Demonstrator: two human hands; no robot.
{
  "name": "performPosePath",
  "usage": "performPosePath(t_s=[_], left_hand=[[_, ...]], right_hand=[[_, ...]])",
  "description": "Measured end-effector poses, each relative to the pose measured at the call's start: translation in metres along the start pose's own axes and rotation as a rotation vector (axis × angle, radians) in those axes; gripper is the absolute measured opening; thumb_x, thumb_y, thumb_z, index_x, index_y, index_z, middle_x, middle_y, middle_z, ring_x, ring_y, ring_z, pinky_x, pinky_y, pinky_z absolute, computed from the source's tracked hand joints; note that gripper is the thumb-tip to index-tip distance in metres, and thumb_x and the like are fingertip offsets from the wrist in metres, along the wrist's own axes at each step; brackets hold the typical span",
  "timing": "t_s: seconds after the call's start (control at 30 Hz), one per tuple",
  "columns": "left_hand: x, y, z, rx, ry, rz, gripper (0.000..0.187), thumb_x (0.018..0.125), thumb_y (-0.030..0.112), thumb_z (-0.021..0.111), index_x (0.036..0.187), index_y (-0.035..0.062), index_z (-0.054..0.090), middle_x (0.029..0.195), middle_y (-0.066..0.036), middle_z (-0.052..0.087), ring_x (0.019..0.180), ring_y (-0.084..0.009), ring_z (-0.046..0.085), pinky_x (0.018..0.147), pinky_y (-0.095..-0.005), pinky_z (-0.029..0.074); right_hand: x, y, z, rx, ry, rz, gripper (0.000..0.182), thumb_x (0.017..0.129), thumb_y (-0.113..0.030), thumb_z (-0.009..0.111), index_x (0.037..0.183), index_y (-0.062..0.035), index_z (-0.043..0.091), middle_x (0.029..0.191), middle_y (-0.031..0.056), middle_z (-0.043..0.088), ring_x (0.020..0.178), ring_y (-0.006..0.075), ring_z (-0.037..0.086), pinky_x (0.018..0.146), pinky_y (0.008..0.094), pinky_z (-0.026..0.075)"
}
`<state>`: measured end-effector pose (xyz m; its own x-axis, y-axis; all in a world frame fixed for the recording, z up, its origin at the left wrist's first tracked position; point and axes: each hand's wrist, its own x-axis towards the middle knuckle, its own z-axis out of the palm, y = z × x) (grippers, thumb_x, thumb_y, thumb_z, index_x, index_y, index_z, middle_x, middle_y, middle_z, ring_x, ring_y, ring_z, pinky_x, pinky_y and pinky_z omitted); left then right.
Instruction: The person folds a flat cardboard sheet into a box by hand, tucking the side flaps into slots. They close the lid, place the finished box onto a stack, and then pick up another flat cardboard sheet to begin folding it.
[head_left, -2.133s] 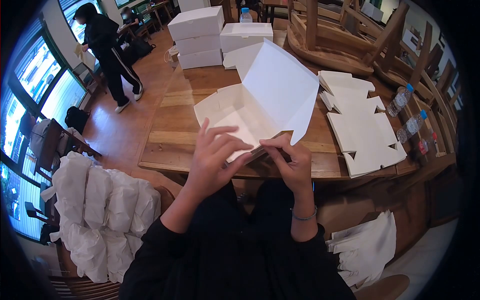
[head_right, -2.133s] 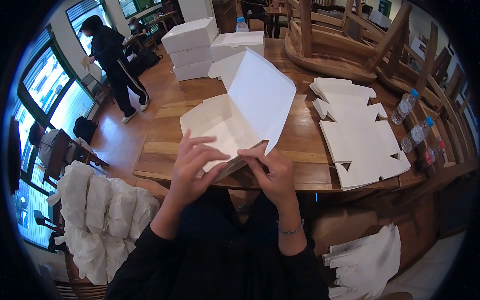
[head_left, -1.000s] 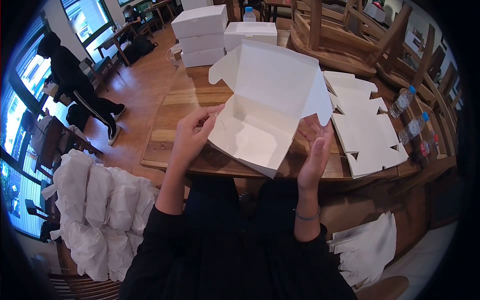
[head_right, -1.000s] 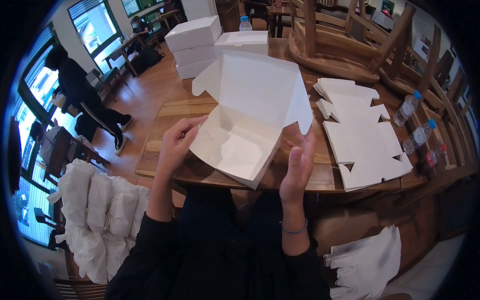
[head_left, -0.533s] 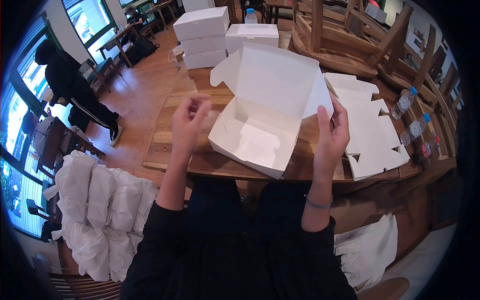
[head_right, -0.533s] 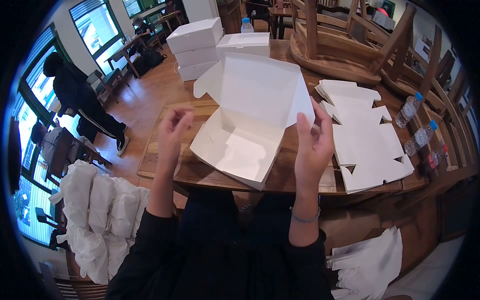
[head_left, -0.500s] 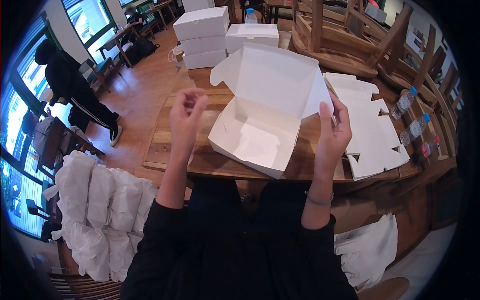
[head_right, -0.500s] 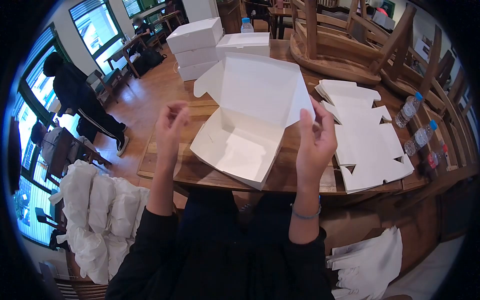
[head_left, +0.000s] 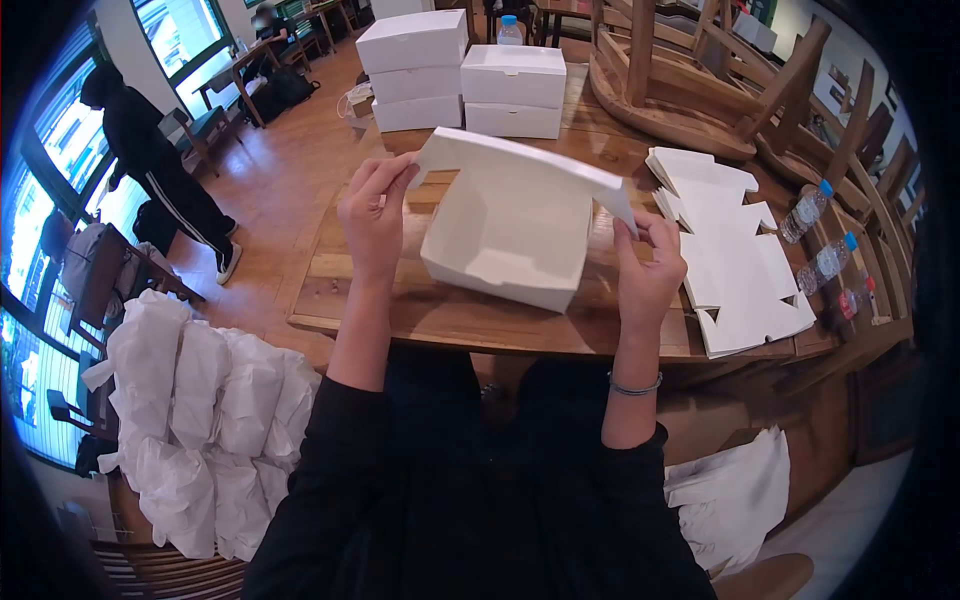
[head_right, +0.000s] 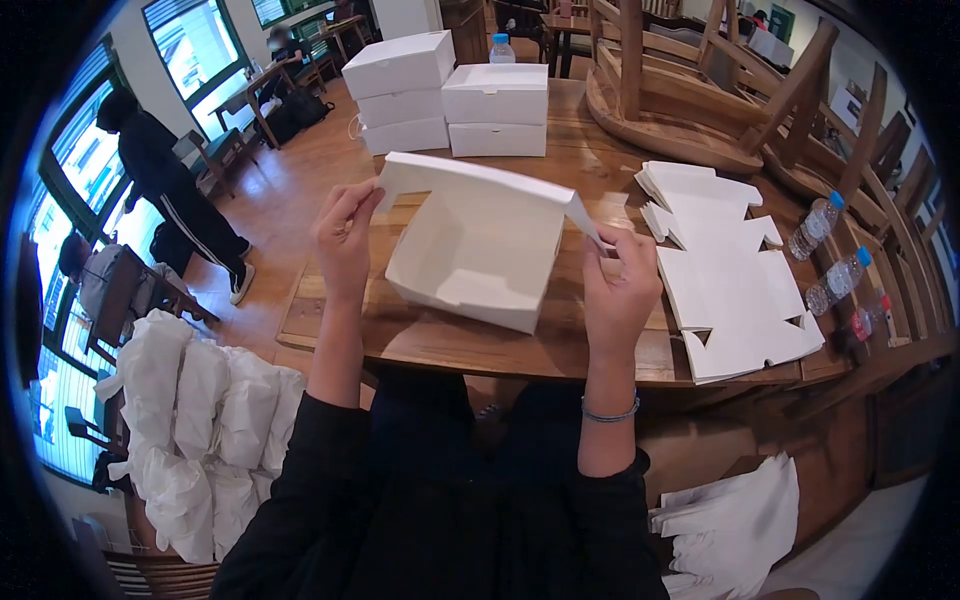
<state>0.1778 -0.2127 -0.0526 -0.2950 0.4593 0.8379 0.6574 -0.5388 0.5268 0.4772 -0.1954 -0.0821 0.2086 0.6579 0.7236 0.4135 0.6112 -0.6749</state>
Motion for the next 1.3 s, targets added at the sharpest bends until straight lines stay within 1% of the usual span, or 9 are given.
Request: performPosePath(t_s=[0.17, 0.27, 0.37, 0.47, 0.67, 0.87, 1.07, 1.2, 1.3], left_hand=[[-0.007, -0.014, -0.002, 0.009, -0.115, -0.169, 0.021, 0.093, 0.002, 0.074, 0.113, 0.0030, 0.077, 0.088, -0.008, 0.072, 0.078, -0.0148, 0.067, 0.073, -0.0283, 0.052], [-0.009, -0.014, 0.000, 0.007, -0.151, -0.214, 0.022, 0.092, 0.001, 0.074, 0.114, 0.0036, 0.077, 0.088, -0.009, 0.072, 0.080, -0.0157, 0.068, 0.074, -0.0293, 0.053], [-0.009, -0.016, -0.001, 0.029, -0.194, -0.212, 0.019, 0.093, 0.000, 0.074, 0.112, 0.0016, 0.076, 0.091, -0.008, 0.075, 0.081, -0.0135, 0.069, 0.075, -0.0287, 0.054], [-0.008, -0.009, -0.003, 0.071, -0.242, -0.224, 0.013, 0.094, 0.000, 0.073, 0.107, -0.0009, 0.075, 0.091, -0.007, 0.076, 0.080, -0.0120, 0.068, 0.076, -0.0282, 0.054], [-0.010, -0.013, 0.000, -0.021, -0.295, -0.210, 0.007, 0.093, 0.003, 0.074, 0.099, -0.0011, 0.072, 0.085, -0.009, 0.073, 0.079, -0.0166, 0.070, 0.073, -0.0302, 0.054], [-0.011, -0.013, 0.001, -0.034, -0.333, -0.224, 0.009, 0.094, 0.005, 0.075, 0.097, -0.0020, 0.071, 0.084, -0.008, 0.074, 0.079, -0.0154, 0.070, 0.074, -0.0299, 0.055], [-0.010, 0.000, -0.001, -0.028, -0.430, -0.321, 0.012, 0.096, 0.009, 0.074, 0.098, -0.0027, 0.070, 0.083, -0.007, 0.073, 0.078, -0.0111, 0.065, 0.075, -0.0287, 0.052], [-0.010, 0.001, -0.003, -0.016, -0.470, -0.354, 0.017, 0.097, 0.012, 0.074, 0.096, -0.0033, 0.067, 0.081, -0.005, 0.069, 0.079, -0.0094, 0.063, 0.075, -0.0278, 0.051], [-0.011, -0.004, -0.001, -0.014, -0.454, -0.314, 0.018, 0.099, 0.014, 0.071, 0.095, -0.0020, 0.066, 0.082, -0.012, 0.073, 0.078, -0.0188, 0.070, 0.075, -0.0326, 0.053]], right_hand=[[0.000, -0.002, 0.000, -0.064, -0.123, 0.036, 0.021, 0.088, -0.013, 0.084, 0.107, -0.0040, 0.081, 0.096, 0.0113, 0.076, 0.087, 0.0223, 0.068, 0.078, 0.0336, 0.054], [0.002, -0.006, 0.000, -0.097, -0.185, -0.118, 0.025, 0.087, -0.016, 0.085, 0.107, -0.0029, 0.081, 0.105, 0.0109, 0.078, 0.091, 0.0234, 0.068, 0.080, 0.0341, 0.055], [0.003, -0.007, -0.001, -0.028, -0.227, -0.122, 0.027, 0.087, -0.019, 0.085, 0.107, -0.0018, 0.081, 0.111, 0.0113, 0.079, 0.097, 0.0242, 0.067, 0.082, 0.0353, 0.055], [0.002, -0.004, 0.002, 0.092, -0.235, -0.012, 0.025, 0.087, -0.019, 0.085, 0.105, -0.0011, 0.080, 0.107, 0.0096, 0.079, 0.095, 0.0205, 0.070, 0.079, 0.0321, 0.056], [-0.001, 0.000, 0.004, 0.284, -0.204, 0.198, 0.037, 0.094, -0.014, 0.081, 0.127, -0.0026, 0.071, 0.103, 0.0087, 0.075, 0.084, 0.0137, 0.072, 0.070, 0.0255, 0.058], [0.001, -0.010, 0.005, 0.352, -0.177, 0.182, 0.050, 0.093, -0.012, 0.080, 0.140, -0.0092, 0.064, 0.104, 0.0097, 0.075, 0.087, 0.0141, 0.072, 0.071, 0.0258, 0.058], [0.000, -0.004, 0.006, 0.302, -0.220, 0.094, 0.050, 0.092, -0.014, 0.081, 0.141, -0.0152, 0.068, 0.103, 0.0079, 0.073, 0.088, 0.0125, 0.071, 0.072, 0.0261, 0.059], [0.000, -0.006, 0.003, 0.285, -0.258, 0.146, 0.042, 0.092, -0.014, 0.081, 0.134, -0.0108, 0.072, 0.100, 0.0068, 0.072, 0.088, 0.0125, 0.071, 0.072, 0.0263, 0.059], [0.000, -0.004, 0.003, 0.322, -0.254, 0.117, 0.044, 0.092, -0.012, 0.081, 0.135, -0.0091, 0.070, 0.098, 0.0063, 0.072, 0.086, 0.0127, 0.072, 0.072, 0.0258, 0.059]])
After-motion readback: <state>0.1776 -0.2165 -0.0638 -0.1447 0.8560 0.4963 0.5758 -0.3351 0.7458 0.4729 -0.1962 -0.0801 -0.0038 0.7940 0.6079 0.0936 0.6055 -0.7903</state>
